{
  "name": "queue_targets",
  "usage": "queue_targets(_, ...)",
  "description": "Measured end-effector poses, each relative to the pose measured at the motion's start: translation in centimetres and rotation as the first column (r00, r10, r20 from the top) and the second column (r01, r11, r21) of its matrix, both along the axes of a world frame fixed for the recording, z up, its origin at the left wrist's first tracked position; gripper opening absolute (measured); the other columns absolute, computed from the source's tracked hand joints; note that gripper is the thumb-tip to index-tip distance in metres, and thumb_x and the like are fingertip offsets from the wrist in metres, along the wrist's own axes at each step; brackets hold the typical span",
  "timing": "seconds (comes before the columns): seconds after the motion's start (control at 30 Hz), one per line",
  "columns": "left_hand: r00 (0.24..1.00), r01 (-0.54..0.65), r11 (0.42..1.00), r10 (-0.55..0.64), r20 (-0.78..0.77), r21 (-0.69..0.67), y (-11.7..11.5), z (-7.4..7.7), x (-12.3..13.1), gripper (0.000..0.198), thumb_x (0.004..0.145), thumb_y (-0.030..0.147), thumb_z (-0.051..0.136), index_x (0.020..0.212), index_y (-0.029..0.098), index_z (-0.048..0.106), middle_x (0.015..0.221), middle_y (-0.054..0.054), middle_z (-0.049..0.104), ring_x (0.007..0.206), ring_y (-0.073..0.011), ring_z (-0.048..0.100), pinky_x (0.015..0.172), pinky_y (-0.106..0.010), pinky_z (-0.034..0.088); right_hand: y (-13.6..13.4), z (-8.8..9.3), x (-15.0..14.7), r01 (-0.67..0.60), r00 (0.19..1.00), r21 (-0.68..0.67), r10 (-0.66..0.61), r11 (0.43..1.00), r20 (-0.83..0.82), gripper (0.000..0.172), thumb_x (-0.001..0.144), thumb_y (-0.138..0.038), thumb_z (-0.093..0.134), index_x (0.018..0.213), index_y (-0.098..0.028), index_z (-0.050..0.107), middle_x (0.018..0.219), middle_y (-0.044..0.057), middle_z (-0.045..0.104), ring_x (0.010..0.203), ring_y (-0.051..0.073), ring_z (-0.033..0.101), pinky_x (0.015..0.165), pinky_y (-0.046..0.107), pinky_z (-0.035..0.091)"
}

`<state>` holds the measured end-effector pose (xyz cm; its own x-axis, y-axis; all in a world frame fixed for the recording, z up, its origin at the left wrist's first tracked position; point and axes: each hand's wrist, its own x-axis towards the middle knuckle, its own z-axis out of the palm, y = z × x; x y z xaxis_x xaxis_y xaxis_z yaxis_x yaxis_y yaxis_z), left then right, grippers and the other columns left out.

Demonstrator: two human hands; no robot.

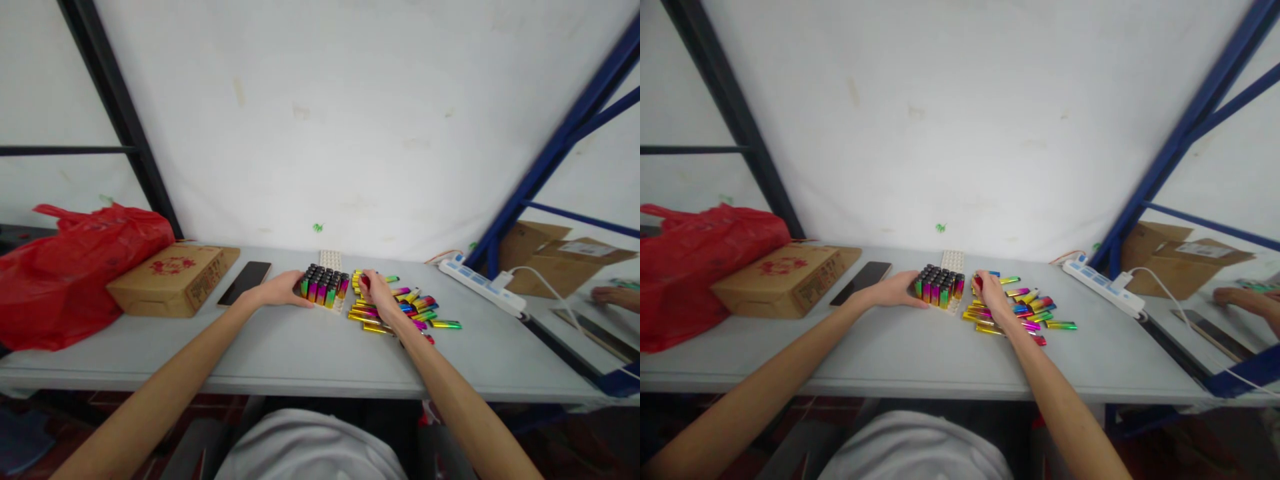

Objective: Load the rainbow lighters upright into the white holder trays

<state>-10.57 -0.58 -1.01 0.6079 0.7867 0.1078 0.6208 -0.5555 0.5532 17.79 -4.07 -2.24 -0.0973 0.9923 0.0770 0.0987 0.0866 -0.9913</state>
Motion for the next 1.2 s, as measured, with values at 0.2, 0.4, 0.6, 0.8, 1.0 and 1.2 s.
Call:
queue_targets(0.2, 1.000, 0.016, 1.000, -0.016, 0.015, -0.008, 0.2, -0.1, 0.0, 0.071, 0.061, 0.066, 0.081, 0.112, 0.017, 0.069, 0.106, -0.008, 0.075, 0.097, -0.0304, 0.068, 0.082, -0.033, 0.052, 0.0, 0.1, -0.3, 0.007, 1.000, -0.027, -0.007, 1.000, -0.017, 0.053, 0.089, -0.064, 0.046, 0.056, -0.023, 0.044, 0.045, -0.006, 0.027, 0.040, 0.009, 0.020, 0.044, 0.027, 0.012)
queue_targets(0.4, 1.000, 0.025, 1.000, -0.025, 0.014, -0.009, 0.2, -0.1, 0.0, 0.072, 0.062, 0.066, 0.081, 0.113, 0.017, 0.069, 0.108, -0.008, 0.075, 0.097, -0.0304, 0.069, 0.083, -0.033, 0.053, 0.0, 0.4, -0.1, -0.083, 0.997, 0.126, 0.083, 0.989, 0.004, 0.064, 0.088, -0.080, 0.041, 0.070, -0.020, 0.059, 0.052, -0.005, 0.039, 0.046, 0.012, 0.034, 0.047, 0.027, 0.027)
queue_targets(0.6, 0.998, 0.056, 0.998, -0.055, 0.041, -0.029, -0.1, 0.1, 0.1, 0.070, 0.065, 0.064, 0.081, 0.117, 0.019, 0.068, 0.114, -0.007, 0.075, 0.104, -0.0302, 0.068, 0.088, -0.033, 0.052, -1.1, 1.4, 0.7, -0.162, 0.979, 0.296, 0.116, 0.941, 0.168, 0.047, 0.096, -0.066, 0.047, 0.091, -0.021, 0.061, 0.071, -0.001, 0.060, 0.063, 0.016, 0.057, 0.063, 0.029, 0.046)
queue_targets(0.8, 0.996, 0.076, 0.996, -0.074, 0.058, -0.036, -0.1, 0.0, 0.1, 0.071, 0.067, 0.062, 0.080, 0.123, 0.020, 0.067, 0.118, -0.006, 0.074, 0.105, -0.0293, 0.068, 0.089, -0.033, 0.052, -1.9, 1.8, 0.5, -0.147, 0.870, 0.558, -0.162, 0.816, 0.466, 0.036, 0.095, -0.053, 0.060, 0.084, -0.020, 0.068, 0.076, 0.003, 0.065, 0.071, 0.017, 0.060, 0.070, 0.029, 0.047)
queue_targets(1.0, 0.998, 0.047, 0.998, -0.046, 0.037, -0.040, 0.0, 0.0, 0.0, 0.073, 0.063, 0.063, 0.082, 0.119, 0.018, 0.068, 0.115, -0.008, 0.075, 0.103, -0.0302, 0.068, 0.087, -0.033, 0.052, -2.0, 1.4, 0.2, -0.139, 0.827, 0.527, -0.195, 0.839, 0.528, 0.035, 0.097, -0.051, 0.059, 0.087, -0.019, 0.069, 0.072, 0.002, 0.073, 0.064, 0.017, 0.066, 0.066, 0.027, 0.048)
queue_targets(1.2, 1.000, 0.018, 0.999, -0.018, -0.006, -0.038, -0.2, 0.2, 0.1, 0.072, 0.065, 0.061, 0.082, 0.120, 0.018, 0.066, 0.119, -0.008, 0.073, 0.107, -0.0304, 0.067, 0.090, -0.034, 0.052, -1.2, 0.6, 0.2, -0.297, 0.728, 0.498, -0.145, 0.815, 0.671, 0.041, 0.099, -0.055, 0.054, 0.082, -0.020, 0.066, 0.071, 0.003, 0.071, 0.062, 0.016, 0.062, 0.061, 0.026, 0.042)
